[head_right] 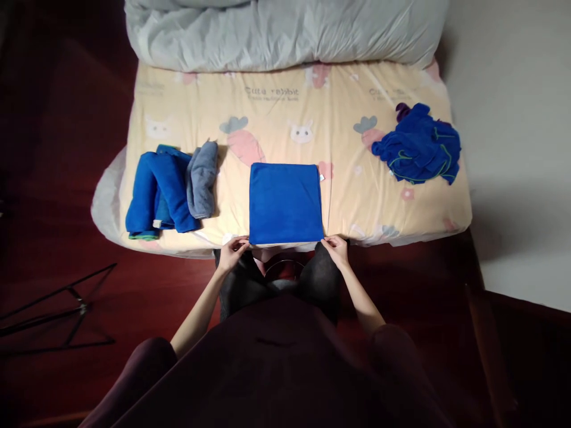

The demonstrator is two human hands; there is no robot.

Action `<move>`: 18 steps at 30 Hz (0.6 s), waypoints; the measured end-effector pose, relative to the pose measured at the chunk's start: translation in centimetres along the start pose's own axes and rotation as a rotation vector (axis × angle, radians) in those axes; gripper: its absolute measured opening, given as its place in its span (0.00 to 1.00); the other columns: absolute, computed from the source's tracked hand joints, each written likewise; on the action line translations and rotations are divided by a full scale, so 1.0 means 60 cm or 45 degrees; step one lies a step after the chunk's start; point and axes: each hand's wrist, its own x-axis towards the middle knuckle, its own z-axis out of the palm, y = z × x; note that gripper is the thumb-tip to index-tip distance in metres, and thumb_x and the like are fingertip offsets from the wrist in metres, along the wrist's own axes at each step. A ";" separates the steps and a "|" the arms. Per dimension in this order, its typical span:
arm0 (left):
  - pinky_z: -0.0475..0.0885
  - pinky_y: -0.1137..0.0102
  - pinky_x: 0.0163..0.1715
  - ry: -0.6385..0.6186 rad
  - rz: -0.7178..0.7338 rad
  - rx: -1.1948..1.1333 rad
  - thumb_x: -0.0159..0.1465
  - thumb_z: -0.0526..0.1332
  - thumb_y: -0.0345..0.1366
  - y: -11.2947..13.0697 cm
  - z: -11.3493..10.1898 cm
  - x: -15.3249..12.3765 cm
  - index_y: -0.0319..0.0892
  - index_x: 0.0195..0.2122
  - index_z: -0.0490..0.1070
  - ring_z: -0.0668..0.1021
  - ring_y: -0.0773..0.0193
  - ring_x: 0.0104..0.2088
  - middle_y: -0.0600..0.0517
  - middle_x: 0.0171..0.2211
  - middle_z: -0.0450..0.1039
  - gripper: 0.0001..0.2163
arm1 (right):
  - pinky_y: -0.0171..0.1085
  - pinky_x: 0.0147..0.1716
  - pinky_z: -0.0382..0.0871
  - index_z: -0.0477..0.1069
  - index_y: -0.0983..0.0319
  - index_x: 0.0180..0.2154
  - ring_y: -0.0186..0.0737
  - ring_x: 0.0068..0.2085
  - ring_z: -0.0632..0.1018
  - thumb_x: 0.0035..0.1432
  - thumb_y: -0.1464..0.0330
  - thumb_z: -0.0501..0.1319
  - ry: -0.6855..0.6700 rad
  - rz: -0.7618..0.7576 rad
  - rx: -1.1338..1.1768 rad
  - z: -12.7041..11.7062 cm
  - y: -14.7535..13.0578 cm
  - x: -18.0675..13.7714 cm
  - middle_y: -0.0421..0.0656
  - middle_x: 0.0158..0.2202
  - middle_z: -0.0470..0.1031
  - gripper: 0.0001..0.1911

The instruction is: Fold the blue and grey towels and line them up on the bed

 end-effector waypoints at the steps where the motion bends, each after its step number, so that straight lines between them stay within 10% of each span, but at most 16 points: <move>1: 0.77 0.62 0.47 -0.022 0.001 -0.018 0.55 0.72 0.54 0.003 0.002 0.004 0.39 0.47 0.78 0.83 0.56 0.41 0.43 0.41 0.83 0.26 | 0.38 0.27 0.72 0.75 0.60 0.32 0.42 0.30 0.78 0.44 0.44 0.75 0.001 0.011 0.011 0.004 0.001 0.005 0.49 0.37 0.83 0.27; 12: 0.78 0.56 0.47 -0.122 -0.044 0.033 0.50 0.75 0.55 0.015 -0.016 0.015 0.39 0.44 0.78 0.84 0.51 0.40 0.44 0.34 0.83 0.28 | 0.34 0.22 0.68 0.69 0.60 0.26 0.42 0.30 0.79 0.33 0.42 0.78 0.000 0.122 0.101 -0.004 -0.009 0.006 0.48 0.32 0.82 0.33; 18: 0.77 0.60 0.44 -0.119 -0.112 0.068 0.45 0.76 0.59 0.048 -0.005 0.142 0.38 0.43 0.79 0.83 0.52 0.39 0.42 0.38 0.83 0.33 | 0.34 0.24 0.70 0.74 0.61 0.32 0.40 0.30 0.78 0.33 0.49 0.81 -0.103 0.175 0.095 0.014 -0.062 0.091 0.47 0.34 0.82 0.31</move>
